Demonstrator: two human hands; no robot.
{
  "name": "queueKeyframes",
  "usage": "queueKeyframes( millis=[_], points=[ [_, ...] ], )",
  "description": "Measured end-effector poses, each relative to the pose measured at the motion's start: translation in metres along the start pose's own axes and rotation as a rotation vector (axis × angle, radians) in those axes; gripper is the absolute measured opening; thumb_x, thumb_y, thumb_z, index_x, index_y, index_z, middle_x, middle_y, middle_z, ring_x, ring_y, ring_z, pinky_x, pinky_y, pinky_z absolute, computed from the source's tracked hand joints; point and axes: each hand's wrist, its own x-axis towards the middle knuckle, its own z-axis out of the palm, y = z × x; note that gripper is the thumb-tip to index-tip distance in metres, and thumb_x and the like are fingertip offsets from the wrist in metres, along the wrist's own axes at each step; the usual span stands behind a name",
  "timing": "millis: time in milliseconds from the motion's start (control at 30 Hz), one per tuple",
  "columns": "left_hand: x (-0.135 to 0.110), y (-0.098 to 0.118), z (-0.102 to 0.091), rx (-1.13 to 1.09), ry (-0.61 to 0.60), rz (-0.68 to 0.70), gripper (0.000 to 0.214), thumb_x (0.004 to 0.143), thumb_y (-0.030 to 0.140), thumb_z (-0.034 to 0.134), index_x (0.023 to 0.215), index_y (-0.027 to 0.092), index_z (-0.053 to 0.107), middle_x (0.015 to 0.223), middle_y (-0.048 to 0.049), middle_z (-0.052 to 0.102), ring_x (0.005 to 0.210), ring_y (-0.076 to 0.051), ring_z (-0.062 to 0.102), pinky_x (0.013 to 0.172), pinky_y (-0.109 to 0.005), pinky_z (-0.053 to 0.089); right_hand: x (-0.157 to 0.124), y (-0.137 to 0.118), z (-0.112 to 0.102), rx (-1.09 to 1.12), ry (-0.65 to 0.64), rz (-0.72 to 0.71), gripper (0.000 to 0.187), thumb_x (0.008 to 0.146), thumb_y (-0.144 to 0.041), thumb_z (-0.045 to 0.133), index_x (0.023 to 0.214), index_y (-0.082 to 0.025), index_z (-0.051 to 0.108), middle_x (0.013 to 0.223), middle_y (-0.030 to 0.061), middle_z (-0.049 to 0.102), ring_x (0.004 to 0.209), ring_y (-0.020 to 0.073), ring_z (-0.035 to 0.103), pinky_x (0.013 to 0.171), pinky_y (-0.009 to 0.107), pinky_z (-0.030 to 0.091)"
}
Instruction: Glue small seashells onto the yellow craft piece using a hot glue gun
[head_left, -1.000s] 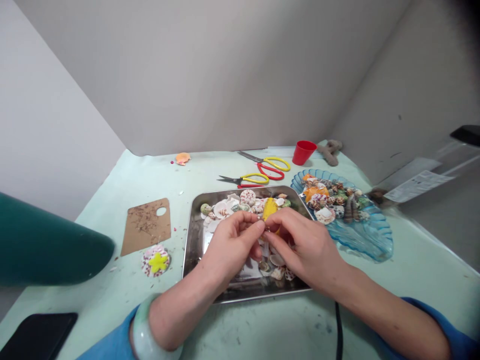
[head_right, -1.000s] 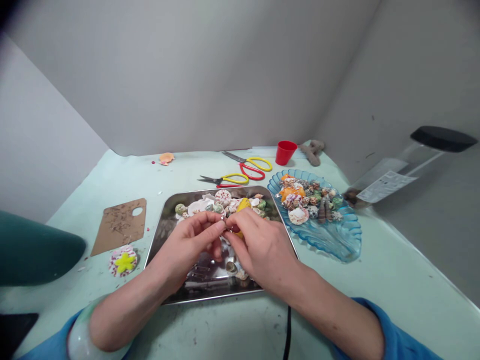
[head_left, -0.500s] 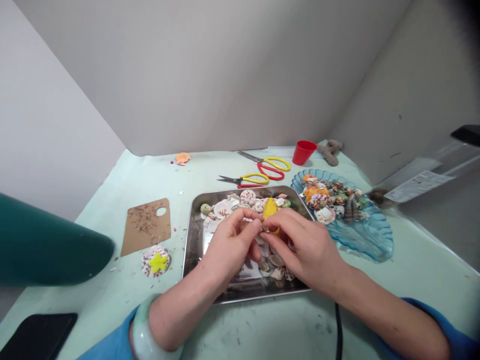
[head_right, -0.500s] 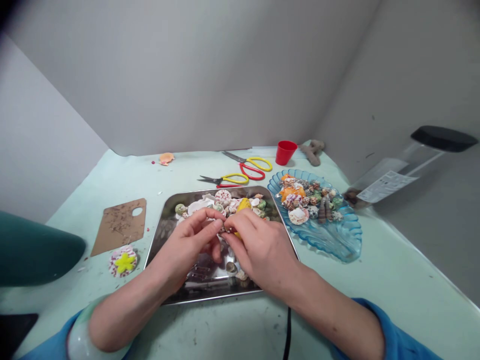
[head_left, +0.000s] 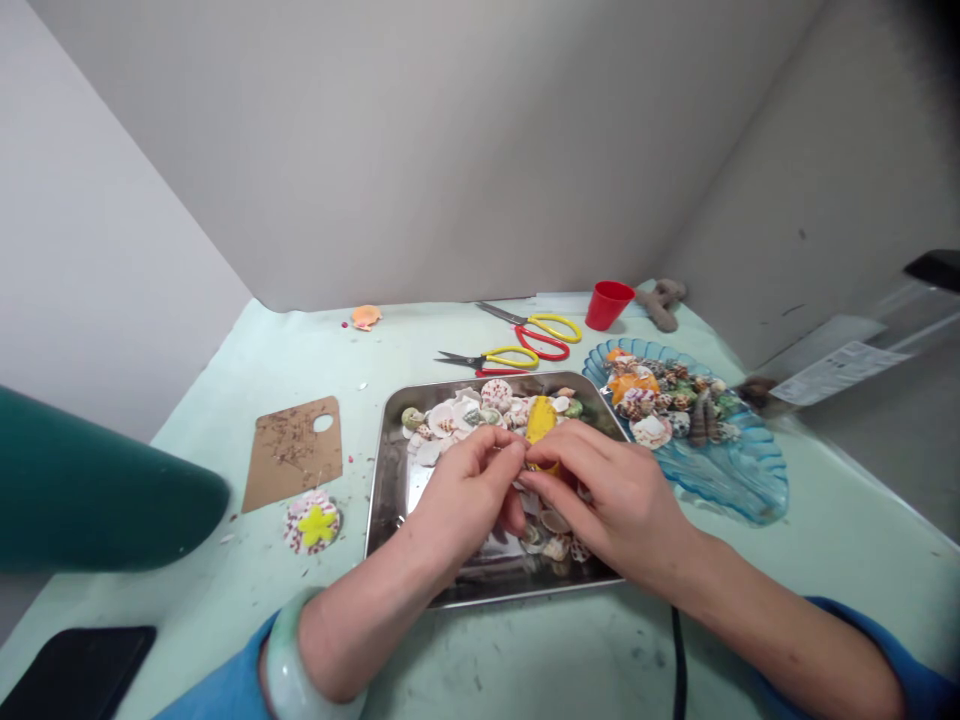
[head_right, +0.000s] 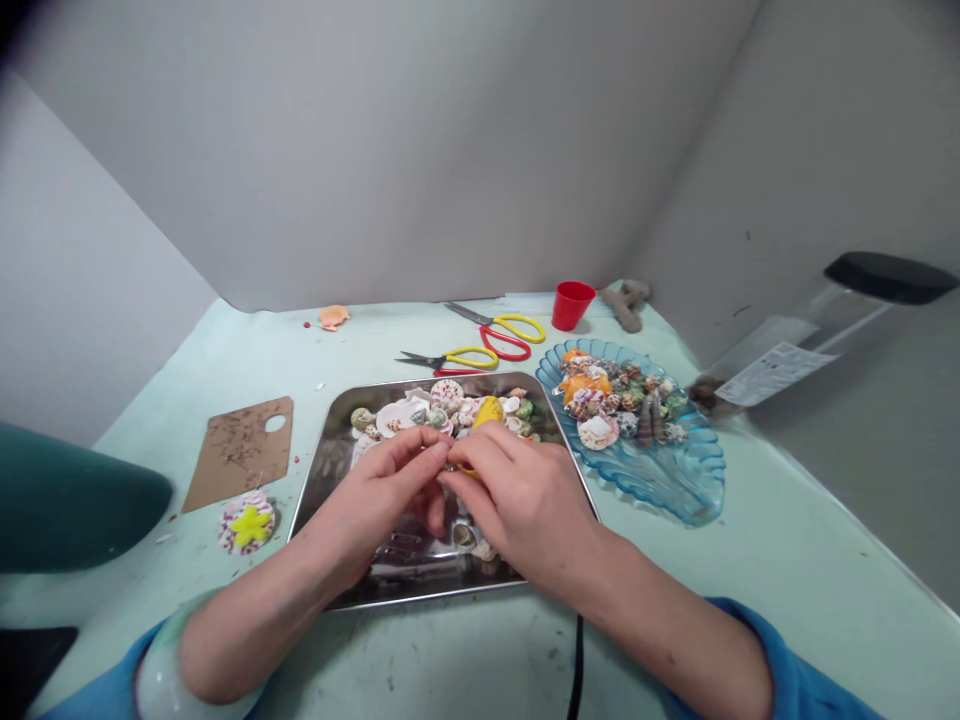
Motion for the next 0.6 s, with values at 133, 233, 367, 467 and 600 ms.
queueKeyframes(
  millis=[133, 233, 367, 467, 600],
  points=[
    [0.0001, 0.0002, -0.0004, 0.004, 0.004, -0.001, 0.020, 0.086, 0.039, 0.046, 0.083, 0.019, 0.049, 0.043, 0.0046, 0.050, 0.043, -0.010, 0.048, 0.050, -0.021, 0.037, 0.0001, -0.0009, 0.0003, 0.000, 0.013, -0.003, 0.008, 0.089, -0.022, 0.052, 0.091, -0.017, 0.058, 0.081, 0.0040, 0.061, 0.073, 0.0143, 0.057, 0.065, 0.027, 0.045],
    [0.0003, -0.0004, -0.0006, 0.005, 0.002, -0.001, 0.021, 0.086, 0.040, 0.046, 0.083, 0.019, 0.049, 0.043, 0.0045, 0.051, 0.043, -0.010, 0.048, 0.050, -0.021, 0.037, 0.0005, -0.0016, -0.0012, 0.002, 0.022, -0.005, 0.009, 0.090, -0.021, 0.051, 0.091, -0.017, 0.059, 0.080, 0.0040, 0.061, 0.072, 0.0139, 0.058, 0.065, 0.027, 0.045],
    [0.0000, -0.0008, -0.0006, 0.013, -0.007, 0.001, 0.024, 0.086, 0.042, 0.046, 0.081, 0.019, 0.049, 0.044, 0.0041, 0.051, 0.043, -0.010, 0.047, 0.050, -0.022, 0.037, 0.0011, -0.0018, -0.0025, 0.001, 0.025, -0.002, 0.010, 0.090, -0.021, 0.050, 0.090, -0.017, 0.059, 0.079, 0.0039, 0.061, 0.071, 0.0137, 0.057, 0.064, 0.026, 0.044],
    [-0.0007, 0.0002, -0.0004, 0.019, -0.007, 0.007, 0.024, 0.086, 0.042, 0.046, 0.081, 0.019, 0.049, 0.043, 0.0041, 0.051, 0.043, -0.010, 0.047, 0.050, -0.022, 0.037, 0.0009, -0.0015, -0.0027, 0.000, 0.022, -0.002, 0.010, 0.090, -0.021, 0.050, 0.090, -0.017, 0.059, 0.078, 0.0038, 0.061, 0.072, 0.0139, 0.057, 0.064, 0.026, 0.044],
    [-0.0019, 0.0015, -0.0005, 0.013, -0.019, 0.015, 0.024, 0.086, 0.042, 0.046, 0.084, 0.018, 0.050, 0.044, 0.0041, 0.051, 0.043, -0.010, 0.048, 0.050, -0.022, 0.037, 0.0011, -0.0013, -0.0022, 0.003, 0.019, 0.013, 0.010, 0.090, -0.021, 0.050, 0.089, -0.017, 0.059, 0.077, 0.0032, 0.059, 0.070, 0.0138, 0.055, 0.062, 0.026, 0.042]
  ],
)
